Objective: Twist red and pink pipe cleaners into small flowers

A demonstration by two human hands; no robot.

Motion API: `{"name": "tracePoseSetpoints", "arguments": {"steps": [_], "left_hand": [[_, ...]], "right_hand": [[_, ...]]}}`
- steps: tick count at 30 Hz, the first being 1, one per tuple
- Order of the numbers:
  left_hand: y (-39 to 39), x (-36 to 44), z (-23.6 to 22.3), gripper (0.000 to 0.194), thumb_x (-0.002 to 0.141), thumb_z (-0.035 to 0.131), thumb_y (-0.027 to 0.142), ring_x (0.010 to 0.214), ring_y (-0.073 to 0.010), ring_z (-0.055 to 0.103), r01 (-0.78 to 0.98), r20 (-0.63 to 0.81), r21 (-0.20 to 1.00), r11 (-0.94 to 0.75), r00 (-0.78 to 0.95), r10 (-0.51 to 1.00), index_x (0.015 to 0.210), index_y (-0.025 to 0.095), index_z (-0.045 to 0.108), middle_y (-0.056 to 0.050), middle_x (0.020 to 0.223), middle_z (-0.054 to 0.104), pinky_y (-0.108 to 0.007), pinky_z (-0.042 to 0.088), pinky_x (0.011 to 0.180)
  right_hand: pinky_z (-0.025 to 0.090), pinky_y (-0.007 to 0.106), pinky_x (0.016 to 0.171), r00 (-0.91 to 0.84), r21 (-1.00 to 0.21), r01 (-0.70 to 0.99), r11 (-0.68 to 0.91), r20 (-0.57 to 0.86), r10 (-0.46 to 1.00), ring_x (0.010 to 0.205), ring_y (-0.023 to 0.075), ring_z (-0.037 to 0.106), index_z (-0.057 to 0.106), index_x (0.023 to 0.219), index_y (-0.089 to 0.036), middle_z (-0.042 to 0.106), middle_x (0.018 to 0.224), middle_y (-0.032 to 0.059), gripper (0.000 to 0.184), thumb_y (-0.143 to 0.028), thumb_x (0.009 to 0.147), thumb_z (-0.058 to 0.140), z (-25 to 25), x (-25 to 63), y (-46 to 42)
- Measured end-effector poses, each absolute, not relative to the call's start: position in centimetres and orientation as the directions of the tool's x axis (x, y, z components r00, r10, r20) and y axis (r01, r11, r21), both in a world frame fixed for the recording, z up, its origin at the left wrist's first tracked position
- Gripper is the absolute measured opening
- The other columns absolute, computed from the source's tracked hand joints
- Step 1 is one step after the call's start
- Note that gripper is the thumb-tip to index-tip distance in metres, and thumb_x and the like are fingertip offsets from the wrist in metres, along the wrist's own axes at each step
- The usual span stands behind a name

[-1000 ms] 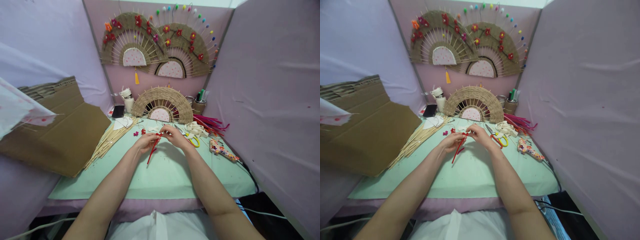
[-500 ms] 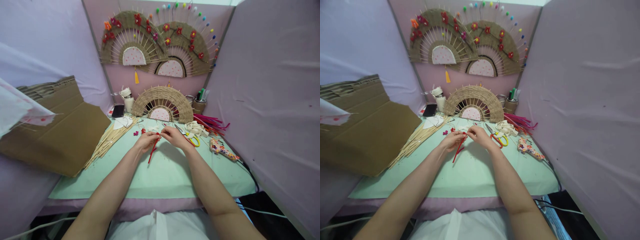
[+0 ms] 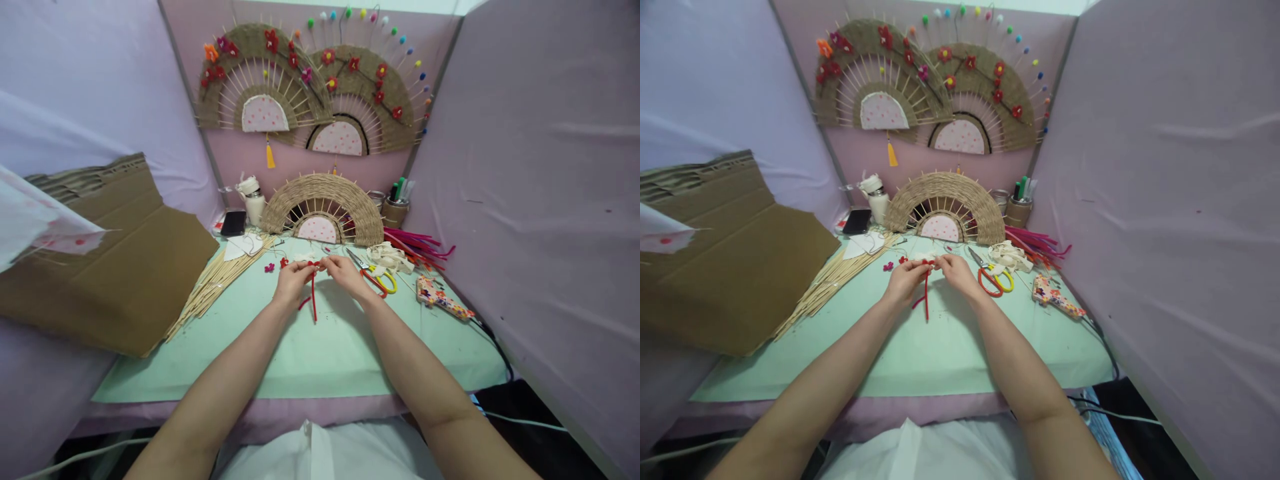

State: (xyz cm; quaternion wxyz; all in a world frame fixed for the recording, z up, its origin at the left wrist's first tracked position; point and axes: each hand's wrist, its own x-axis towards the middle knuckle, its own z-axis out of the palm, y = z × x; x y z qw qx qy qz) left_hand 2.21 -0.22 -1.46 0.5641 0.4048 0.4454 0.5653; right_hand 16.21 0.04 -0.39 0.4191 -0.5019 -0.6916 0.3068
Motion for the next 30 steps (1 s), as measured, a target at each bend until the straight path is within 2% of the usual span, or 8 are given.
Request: {"name": "tracePoseSetpoints", "arguments": {"steps": [3,6,10,16,22,27,30], "left_hand": [[-0.4,1.9,-0.9,0.020,0.054,0.073,0.021,0.067,-0.0114,0.059,-0.342,-0.090,0.936,0.084,-0.003,0.996,0.068,0.012,0.063,-0.005,0.069,0.064,-0.027,0.046,0.073],[-0.6,1.8,-0.8,0.021,0.053,0.074,0.021,0.066,-0.0109,0.058,-0.325,-0.092,0.942,0.088,0.004,0.996,0.068,0.011,0.063,-0.004,0.068,0.063,-0.027,0.046,0.073],[-0.5,2.0,-1.4,0.018,0.054,0.072,0.021,0.065,-0.0112,0.057,-0.269,-0.057,0.962,0.055,0.003,0.998,0.066,0.013,0.062,-0.002,0.065,0.062,-0.026,0.045,0.071],[-0.6,2.1,-2.0,0.011,0.058,0.065,0.020,0.064,-0.0128,0.056,-0.010,0.097,0.995,-0.097,-0.041,0.994,0.067,0.014,0.064,-0.002,0.066,0.063,-0.024,0.041,0.064],[-0.9,2.3,-2.1,0.008,0.059,0.060,0.014,0.062,-0.0141,0.056,0.281,0.231,0.937,-0.208,-0.053,0.971,0.064,0.018,0.065,-0.001,0.063,0.064,-0.025,0.041,0.063],[-0.7,2.1,-2.6,0.010,0.058,0.062,0.012,0.063,-0.0152,0.058,0.336,0.198,0.922,-0.192,0.016,0.980,0.064,0.018,0.067,-0.002,0.064,0.066,-0.026,0.043,0.066],[-0.5,1.9,-2.5,0.007,0.056,0.066,0.015,0.063,-0.0150,0.058,0.237,0.116,0.965,-0.117,0.019,0.993,0.063,0.017,0.067,-0.002,0.063,0.065,-0.026,0.044,0.065]], "right_hand": [[0.039,0.025,0.064,-0.136,-0.821,0.462,0.335,0.307,0.942,0.067,0.0137,0.055,0.065,0.080,-0.015,0.066,0.075,0.0034,0.030,-0.037,0.082,0.046,-0.1,16.5,0.1],[0.040,0.025,0.064,-0.117,-0.784,0.501,0.367,0.359,0.926,0.067,0.0135,0.056,0.066,0.081,-0.016,0.066,0.074,0.0026,0.021,-0.032,0.077,0.054,0.0,16.3,-0.2],[0.039,0.024,0.063,-0.109,-0.760,0.532,0.374,0.377,0.920,0.064,0.0130,0.054,0.065,0.074,-0.016,0.064,0.070,0.0019,0.017,-0.029,0.076,0.054,0.1,16.0,-0.5],[0.035,0.023,0.060,-0.125,-0.685,0.602,0.412,0.428,0.895,0.061,0.0121,0.049,0.058,0.066,-0.017,0.058,0.064,-0.0002,0.007,-0.020,0.071,0.054,-0.2,15.7,-0.5],[0.030,0.025,0.059,-0.268,-0.472,0.736,0.486,0.456,0.849,0.062,0.0136,0.042,0.050,0.059,-0.018,0.051,0.062,0.0008,0.012,-0.012,0.069,0.052,0.0,15.9,-0.6],[0.029,0.024,0.059,-0.346,-0.430,0.750,0.502,0.392,0.852,0.064,0.0141,0.045,0.054,0.060,-0.018,0.054,0.063,0.0022,0.010,-0.012,0.069,0.053,-0.1,16.3,-0.7],[0.031,0.024,0.059,-0.311,-0.493,0.731,0.472,0.375,0.873,0.063,0.0139,0.047,0.058,0.063,-0.017,0.058,0.064,0.0027,0.009,-0.015,0.071,0.054,-0.1,16.5,-0.5]]}}
